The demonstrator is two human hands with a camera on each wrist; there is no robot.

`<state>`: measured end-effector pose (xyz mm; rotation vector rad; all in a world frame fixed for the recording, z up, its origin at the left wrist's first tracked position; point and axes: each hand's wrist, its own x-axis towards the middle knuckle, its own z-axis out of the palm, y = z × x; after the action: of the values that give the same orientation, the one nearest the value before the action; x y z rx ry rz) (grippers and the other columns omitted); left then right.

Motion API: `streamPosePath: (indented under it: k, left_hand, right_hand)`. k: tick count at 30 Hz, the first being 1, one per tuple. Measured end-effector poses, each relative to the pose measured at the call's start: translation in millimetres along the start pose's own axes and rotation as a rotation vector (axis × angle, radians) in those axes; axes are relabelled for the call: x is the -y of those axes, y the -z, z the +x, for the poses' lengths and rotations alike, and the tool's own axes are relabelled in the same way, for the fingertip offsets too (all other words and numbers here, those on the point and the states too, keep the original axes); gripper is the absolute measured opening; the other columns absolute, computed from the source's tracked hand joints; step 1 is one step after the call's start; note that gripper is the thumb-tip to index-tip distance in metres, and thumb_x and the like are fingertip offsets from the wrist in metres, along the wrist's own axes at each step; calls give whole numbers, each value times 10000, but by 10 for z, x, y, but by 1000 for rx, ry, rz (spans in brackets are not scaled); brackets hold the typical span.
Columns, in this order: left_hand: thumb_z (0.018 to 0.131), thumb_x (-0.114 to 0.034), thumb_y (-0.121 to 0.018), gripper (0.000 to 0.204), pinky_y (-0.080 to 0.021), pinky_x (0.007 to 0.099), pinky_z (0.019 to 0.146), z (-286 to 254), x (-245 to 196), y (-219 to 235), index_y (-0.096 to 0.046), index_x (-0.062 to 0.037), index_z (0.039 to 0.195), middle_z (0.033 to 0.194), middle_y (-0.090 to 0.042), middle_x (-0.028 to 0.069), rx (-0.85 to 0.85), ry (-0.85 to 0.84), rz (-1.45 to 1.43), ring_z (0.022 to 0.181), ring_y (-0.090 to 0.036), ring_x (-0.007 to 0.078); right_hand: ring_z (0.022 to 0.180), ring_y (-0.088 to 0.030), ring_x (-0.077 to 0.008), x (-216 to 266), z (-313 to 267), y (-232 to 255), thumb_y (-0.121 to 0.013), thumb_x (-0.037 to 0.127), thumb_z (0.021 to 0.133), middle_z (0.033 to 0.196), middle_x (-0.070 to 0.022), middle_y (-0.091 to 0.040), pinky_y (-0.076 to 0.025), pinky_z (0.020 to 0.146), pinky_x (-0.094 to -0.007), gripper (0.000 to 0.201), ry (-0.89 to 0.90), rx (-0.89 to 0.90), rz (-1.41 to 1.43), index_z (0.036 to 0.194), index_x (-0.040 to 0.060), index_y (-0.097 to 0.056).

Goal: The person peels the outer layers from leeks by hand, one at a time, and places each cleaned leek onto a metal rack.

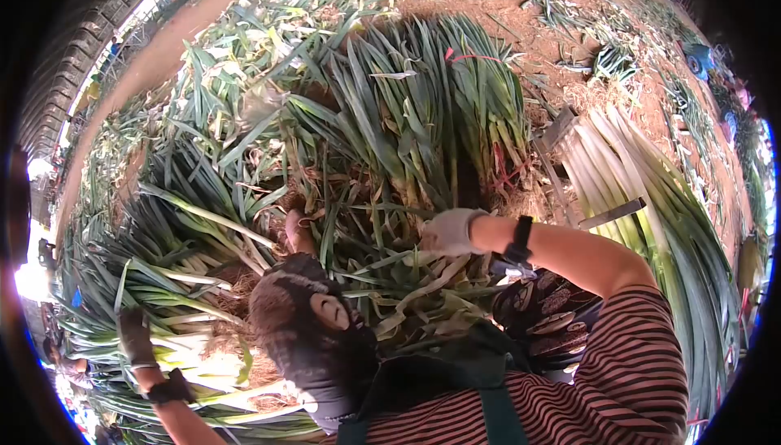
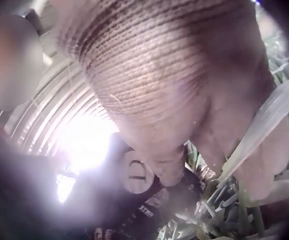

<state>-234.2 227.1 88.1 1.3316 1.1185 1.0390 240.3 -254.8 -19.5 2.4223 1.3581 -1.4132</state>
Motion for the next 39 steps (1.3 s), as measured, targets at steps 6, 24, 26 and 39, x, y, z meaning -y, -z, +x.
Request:
streamPosePath:
  k: [6,24,26,39]
  left_hand:
    - [955,-249,-576,342,-511,296,822,-1595,-160,-2074,-586,13,1174,1066,-652,109,545,-86,144,903,-626,163]
    - [875,-233,-675,337,-491,294,778,-1836,-158,-2793,-620,45,1059,935,-684,122,708,57,178,816,-628,179]
    - [904,-82,-608,231,-491,270,800,-1861,-162,-2862,-609,62,1084,962,-680,115,760,91,146,845,-624,153]
    - [837,-415,-733,467,-500,253,717,-2395,-284,-2970,-633,-8,1043,911,-663,45,563,-112,-462,814,-624,123]
  right_hand:
    - [910,-638,-371,-665,1160,-114,-532,283,888,961,-189,-678,-482,803,-430,310,-80,-349,137,1024,46,-677]
    - [533,-529,-163,-270,1180,38,-679,326,753,597,-51,-575,-413,512,-337,309,295,-324,777,717,21,-651]
    - [537,-563,-168,52,878,18,-690,357,738,610,-69,-610,-432,518,-354,346,264,-281,758,736,13,-652]
    - [610,-640,-279,1133,-602,95,-653,229,840,687,-152,-623,-482,584,-374,315,879,-334,675,1080,27,-633]
